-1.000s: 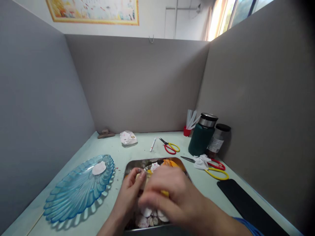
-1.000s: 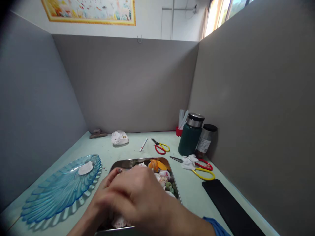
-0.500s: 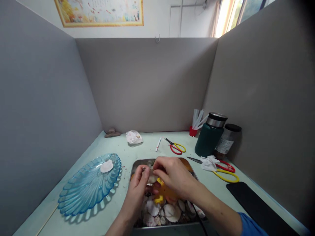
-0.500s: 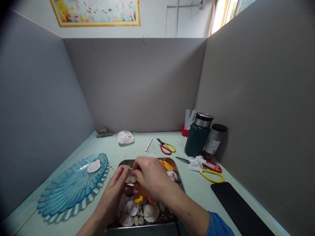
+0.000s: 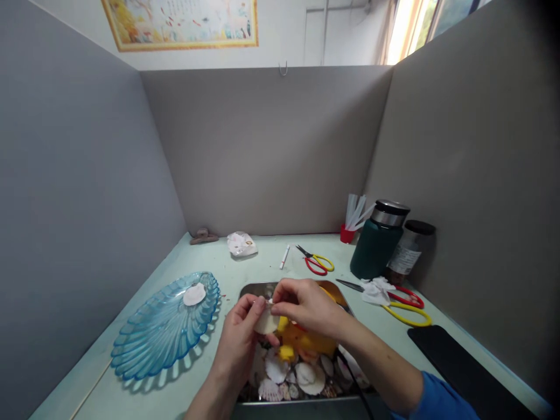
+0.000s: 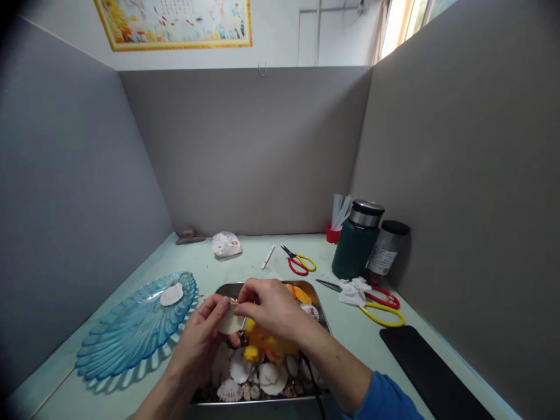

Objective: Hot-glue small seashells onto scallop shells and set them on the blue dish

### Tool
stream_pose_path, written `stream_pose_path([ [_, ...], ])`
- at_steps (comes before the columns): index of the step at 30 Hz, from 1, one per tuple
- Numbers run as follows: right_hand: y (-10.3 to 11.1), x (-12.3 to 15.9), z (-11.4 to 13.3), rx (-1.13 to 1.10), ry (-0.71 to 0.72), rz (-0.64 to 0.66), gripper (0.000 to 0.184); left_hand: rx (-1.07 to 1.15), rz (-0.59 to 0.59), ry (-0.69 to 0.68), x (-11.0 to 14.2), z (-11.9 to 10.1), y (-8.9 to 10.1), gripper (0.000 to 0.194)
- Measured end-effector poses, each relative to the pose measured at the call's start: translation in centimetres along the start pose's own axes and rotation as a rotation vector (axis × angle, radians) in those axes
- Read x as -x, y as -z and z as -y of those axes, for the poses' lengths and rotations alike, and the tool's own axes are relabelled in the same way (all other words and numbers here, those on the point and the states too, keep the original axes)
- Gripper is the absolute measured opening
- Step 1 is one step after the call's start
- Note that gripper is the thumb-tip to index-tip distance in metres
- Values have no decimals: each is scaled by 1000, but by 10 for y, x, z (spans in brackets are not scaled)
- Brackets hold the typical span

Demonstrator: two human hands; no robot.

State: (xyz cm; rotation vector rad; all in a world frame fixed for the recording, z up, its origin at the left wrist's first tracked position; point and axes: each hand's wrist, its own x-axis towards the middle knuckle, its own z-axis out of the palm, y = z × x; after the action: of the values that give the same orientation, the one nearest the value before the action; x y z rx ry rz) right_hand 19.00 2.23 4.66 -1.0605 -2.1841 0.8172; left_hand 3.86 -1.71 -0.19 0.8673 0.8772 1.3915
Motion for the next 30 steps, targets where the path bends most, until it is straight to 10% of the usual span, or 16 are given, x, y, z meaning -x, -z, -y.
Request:
stream_pose_path([
  [30,-2,7,9,255,248,-199,8,22,-97,-78,1,-3,-3,22],
])
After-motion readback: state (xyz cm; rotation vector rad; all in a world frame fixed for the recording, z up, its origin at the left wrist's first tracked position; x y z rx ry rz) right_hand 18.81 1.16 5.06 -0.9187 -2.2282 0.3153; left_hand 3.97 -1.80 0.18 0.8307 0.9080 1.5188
